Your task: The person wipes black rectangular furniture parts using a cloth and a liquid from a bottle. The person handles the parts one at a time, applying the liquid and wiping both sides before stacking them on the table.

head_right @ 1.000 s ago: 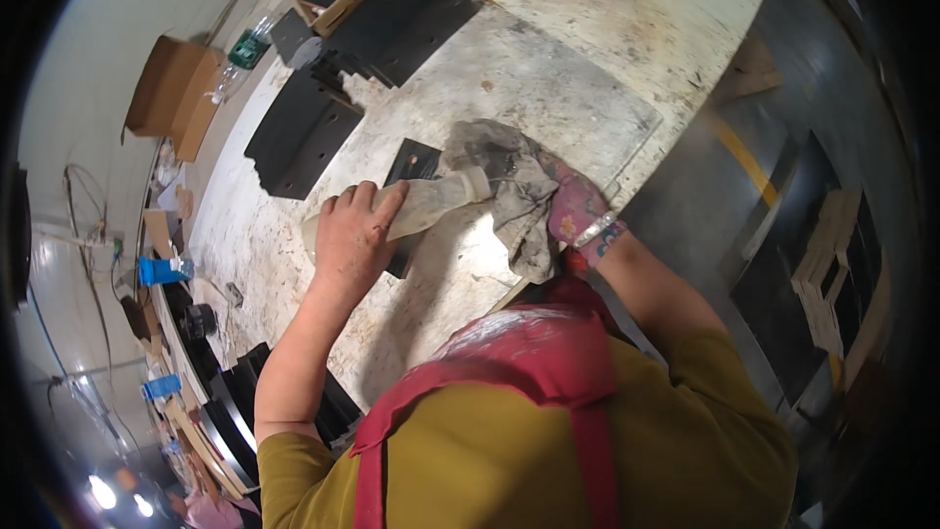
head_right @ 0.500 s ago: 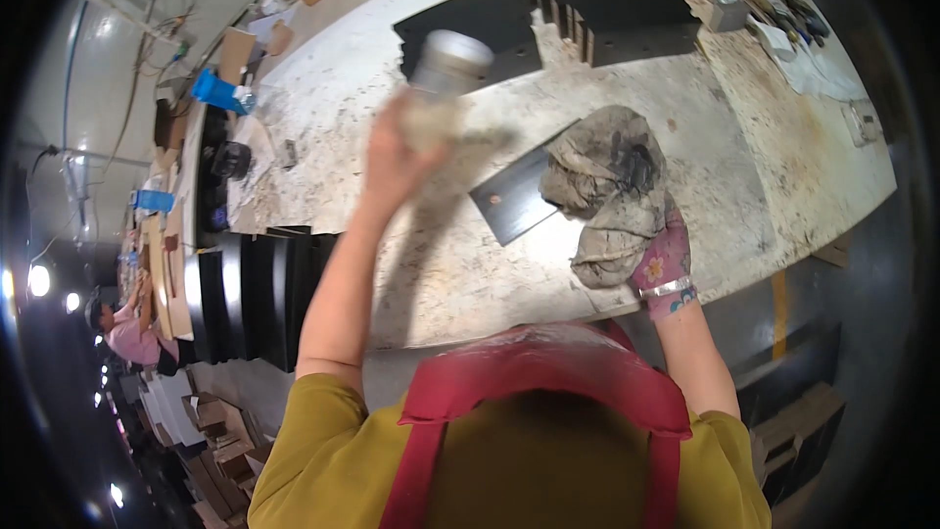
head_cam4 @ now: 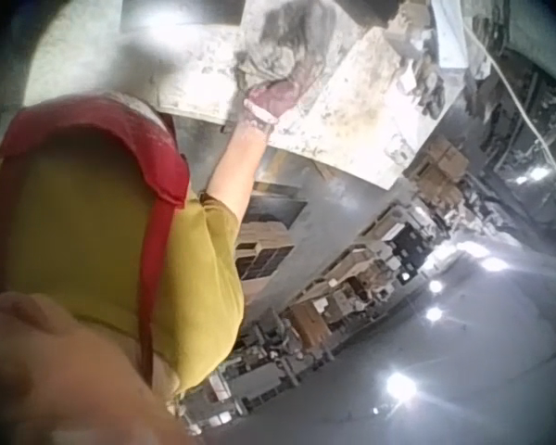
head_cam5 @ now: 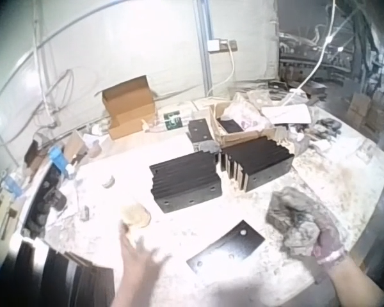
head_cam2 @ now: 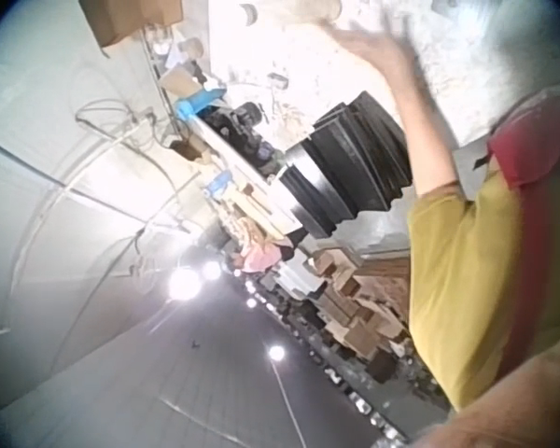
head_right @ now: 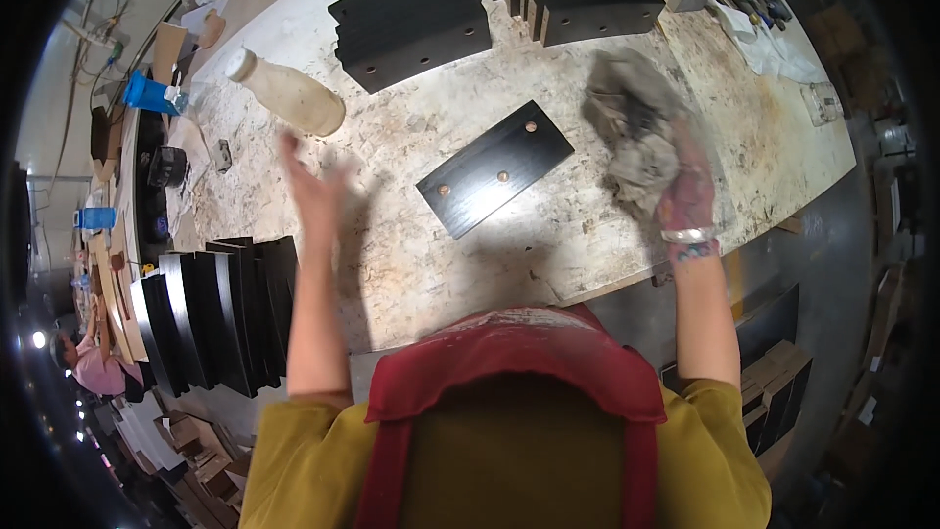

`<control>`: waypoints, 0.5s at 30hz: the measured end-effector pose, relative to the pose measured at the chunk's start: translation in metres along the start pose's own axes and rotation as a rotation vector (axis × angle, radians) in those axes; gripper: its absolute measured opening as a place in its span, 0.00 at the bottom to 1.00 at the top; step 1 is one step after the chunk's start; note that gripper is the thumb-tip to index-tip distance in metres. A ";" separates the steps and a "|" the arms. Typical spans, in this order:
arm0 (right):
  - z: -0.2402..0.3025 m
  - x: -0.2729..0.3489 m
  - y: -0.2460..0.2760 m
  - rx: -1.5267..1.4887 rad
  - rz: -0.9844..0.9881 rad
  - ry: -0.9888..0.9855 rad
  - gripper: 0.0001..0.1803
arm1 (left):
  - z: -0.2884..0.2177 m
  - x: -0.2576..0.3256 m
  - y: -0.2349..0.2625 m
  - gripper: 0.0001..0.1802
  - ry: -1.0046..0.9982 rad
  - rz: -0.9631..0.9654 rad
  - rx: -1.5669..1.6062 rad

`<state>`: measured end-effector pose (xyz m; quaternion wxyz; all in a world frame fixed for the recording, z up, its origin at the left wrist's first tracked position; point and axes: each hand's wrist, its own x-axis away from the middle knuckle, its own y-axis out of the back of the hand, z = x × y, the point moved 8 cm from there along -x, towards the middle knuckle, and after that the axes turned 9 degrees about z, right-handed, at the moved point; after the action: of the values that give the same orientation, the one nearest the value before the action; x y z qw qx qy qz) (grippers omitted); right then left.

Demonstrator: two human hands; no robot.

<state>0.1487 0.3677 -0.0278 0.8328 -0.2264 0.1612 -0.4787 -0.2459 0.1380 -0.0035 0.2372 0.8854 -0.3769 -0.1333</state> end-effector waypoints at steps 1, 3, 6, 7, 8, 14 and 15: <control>-0.005 -0.011 -0.020 0.217 -0.023 -0.154 0.24 | -0.002 0.032 -0.022 0.60 -0.020 0.137 -0.019; -0.016 -0.028 -0.097 0.805 0.204 -0.015 0.23 | -0.015 0.084 -0.069 0.61 -0.219 0.350 -0.429; -0.111 -0.004 -0.202 1.891 0.759 0.316 0.19 | -0.017 0.089 -0.088 0.57 -0.347 0.242 -0.435; -0.126 0.007 -0.222 1.768 0.913 0.231 0.15 | -0.015 0.090 -0.090 0.57 -0.350 0.241 -0.424; -0.140 -0.007 -0.196 1.801 0.781 0.170 0.14 | -0.014 0.090 -0.090 0.57 -0.359 0.231 -0.396; -0.110 -0.054 -0.169 1.864 0.657 0.208 0.10 | -0.002 0.089 -0.092 0.58 -0.313 0.216 -0.375; -0.126 -0.032 -0.190 1.824 0.772 0.104 0.09 | -0.002 0.088 -0.094 0.58 -0.312 0.207 -0.360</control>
<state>-0.0656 0.2843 -0.0312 0.7790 0.5906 -0.1700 -0.1245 -0.1286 0.1314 -0.0561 0.3422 0.7542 -0.4679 -0.3083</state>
